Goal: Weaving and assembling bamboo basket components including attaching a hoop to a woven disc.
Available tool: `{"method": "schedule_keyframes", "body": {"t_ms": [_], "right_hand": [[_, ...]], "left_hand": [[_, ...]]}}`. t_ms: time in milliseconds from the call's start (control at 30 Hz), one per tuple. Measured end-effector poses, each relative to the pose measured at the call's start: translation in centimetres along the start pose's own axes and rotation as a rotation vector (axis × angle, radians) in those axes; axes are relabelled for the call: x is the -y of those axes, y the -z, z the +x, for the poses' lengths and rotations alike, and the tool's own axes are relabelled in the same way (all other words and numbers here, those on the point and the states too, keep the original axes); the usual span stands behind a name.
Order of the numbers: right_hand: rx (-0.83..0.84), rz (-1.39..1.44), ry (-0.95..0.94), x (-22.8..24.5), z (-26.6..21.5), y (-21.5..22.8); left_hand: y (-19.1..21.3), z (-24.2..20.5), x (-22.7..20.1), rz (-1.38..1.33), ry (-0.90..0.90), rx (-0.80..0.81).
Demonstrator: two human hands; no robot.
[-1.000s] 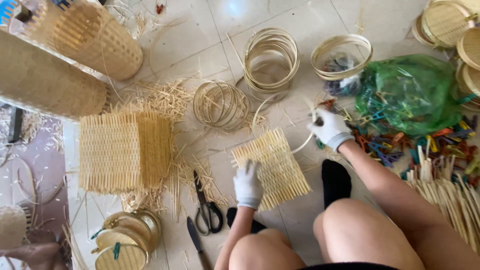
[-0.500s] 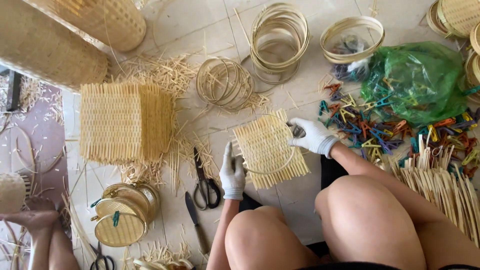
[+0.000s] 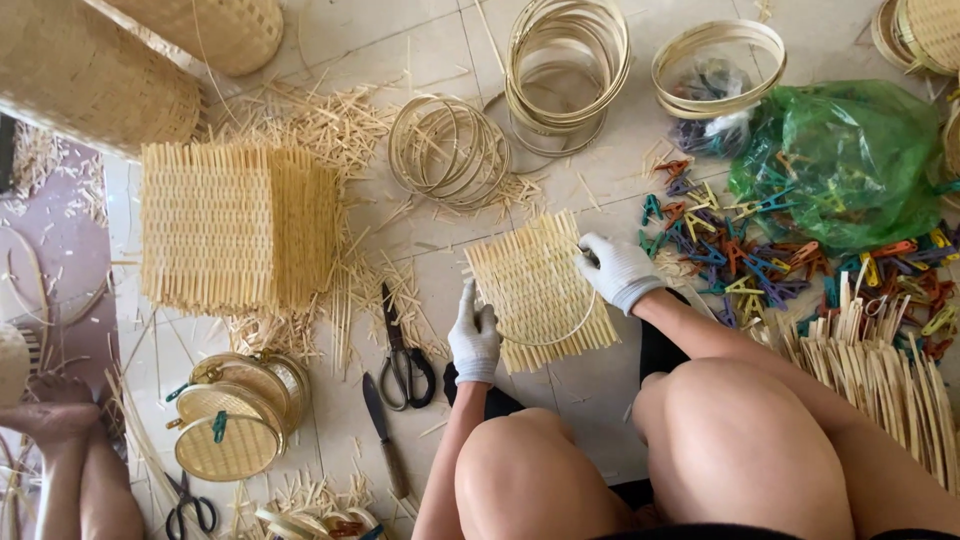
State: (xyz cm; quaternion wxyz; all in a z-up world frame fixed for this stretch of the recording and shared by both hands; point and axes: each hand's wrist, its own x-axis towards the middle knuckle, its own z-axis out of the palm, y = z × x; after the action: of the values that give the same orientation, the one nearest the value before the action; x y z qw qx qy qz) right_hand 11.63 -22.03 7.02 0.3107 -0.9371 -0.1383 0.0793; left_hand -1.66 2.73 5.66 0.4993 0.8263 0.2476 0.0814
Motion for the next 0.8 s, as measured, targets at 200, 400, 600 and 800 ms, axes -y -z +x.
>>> {"method": "schedule_keyframes", "body": {"t_ms": [200, 400, 600, 800], "right_hand": [[0.097, -0.065, -0.026, -1.6, 0.4, -2.1], [0.130, -0.152, 0.021, -0.4, 0.8, -1.5], [0.155, -0.181, -0.030, -1.8, 1.4, -3.5], [0.066, -0.055, -0.020, -4.0, 1.1, -6.3]], "left_hand": [[0.4, 0.0, -1.2, 0.131, 0.154, 0.118], [-1.0, 1.1, 1.2, 0.292, 0.077, 0.005], [-2.2, 1.8, 3.0, 0.240, 0.032, -0.076], [-3.2, 2.0, 4.7, 0.262, 0.036, -0.063]]}}
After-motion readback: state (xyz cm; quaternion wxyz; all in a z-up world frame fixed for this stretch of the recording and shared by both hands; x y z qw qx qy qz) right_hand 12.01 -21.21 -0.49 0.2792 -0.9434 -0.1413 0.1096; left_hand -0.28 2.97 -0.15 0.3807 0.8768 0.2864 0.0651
